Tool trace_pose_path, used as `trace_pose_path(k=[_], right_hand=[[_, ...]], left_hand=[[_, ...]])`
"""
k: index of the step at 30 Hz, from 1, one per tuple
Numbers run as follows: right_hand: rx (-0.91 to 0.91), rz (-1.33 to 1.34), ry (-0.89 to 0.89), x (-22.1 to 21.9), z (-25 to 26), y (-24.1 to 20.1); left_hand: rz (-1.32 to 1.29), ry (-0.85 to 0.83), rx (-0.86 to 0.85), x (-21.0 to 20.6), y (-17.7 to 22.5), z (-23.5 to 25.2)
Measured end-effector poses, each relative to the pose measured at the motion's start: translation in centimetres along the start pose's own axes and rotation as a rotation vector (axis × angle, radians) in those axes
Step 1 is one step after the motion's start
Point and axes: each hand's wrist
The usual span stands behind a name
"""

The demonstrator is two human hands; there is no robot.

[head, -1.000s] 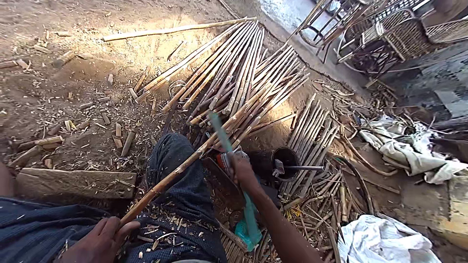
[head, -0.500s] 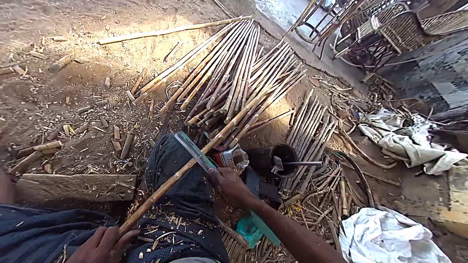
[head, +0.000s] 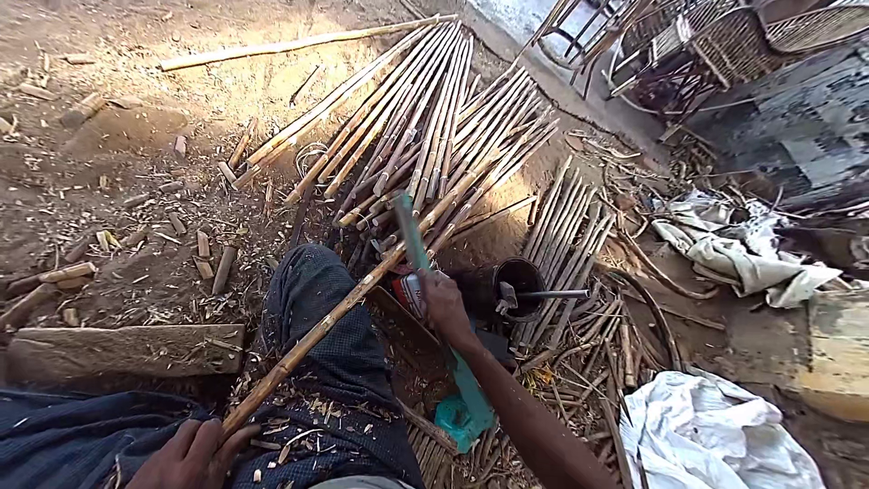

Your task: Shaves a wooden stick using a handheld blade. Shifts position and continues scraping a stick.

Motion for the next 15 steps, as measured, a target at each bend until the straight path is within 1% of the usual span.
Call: trace_pose_path(k=[2,4,6,7,8,10,11,12,13,15], right_hand=[[0.075,-0.106,-0.122,-0.9,-2.0,-0.1],[0.030,-0.081,-0.220,-0.2,-1.9,0.2],[-0.029,-0.017,-0.137,0.9,-0.2,0.4],[-0.027,0.010,-0.110,0.7,-0.2,0.9],[0.011,-0.006,-0.165,0.0,-1.5,0.9],[0.170,-0.099,-0.405,-2.4,-5.5,0.3],[0.218,-0.157,-0.497,-3.5,-7.1,0.2],[0.222,-0.157,-0.504,-4.0,-7.5,0.1],[0.183,-0.095,-0.426,-3.8,-6.7,0.2],[0.073,0.066,-0.191,-3.1,-3.9,1.2]], left_hand=[[0.018,0.006,0.007,0.2,-0.3,-0.2],[0.020,-0.001,0.009,0.3,-0.6,-0.6],[0.011,0.001,0.005,-0.1,-0.4,-0.7],[0.009,0.002,0.004,-0.2,-0.2,-0.7],[0.010,0.003,0.001,-0.2,-0.2,-0.6],[0.004,0.000,0.010,-0.1,-0.3,-0.3],[-0.013,-0.014,0.021,0.0,-0.4,-0.3],[-0.042,-0.034,0.035,0.1,-0.5,-0.3],[-0.080,-0.061,0.059,0.3,-0.5,0.0],[-0.162,-0.123,0.105,1.0,-0.3,0.4]])
Point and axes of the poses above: each hand's wrist, its own z-axis towards the middle knuckle, its own x-axis out of the back of the hand, y = z × x, and after that the axes turned 1 degree about z, right-handed
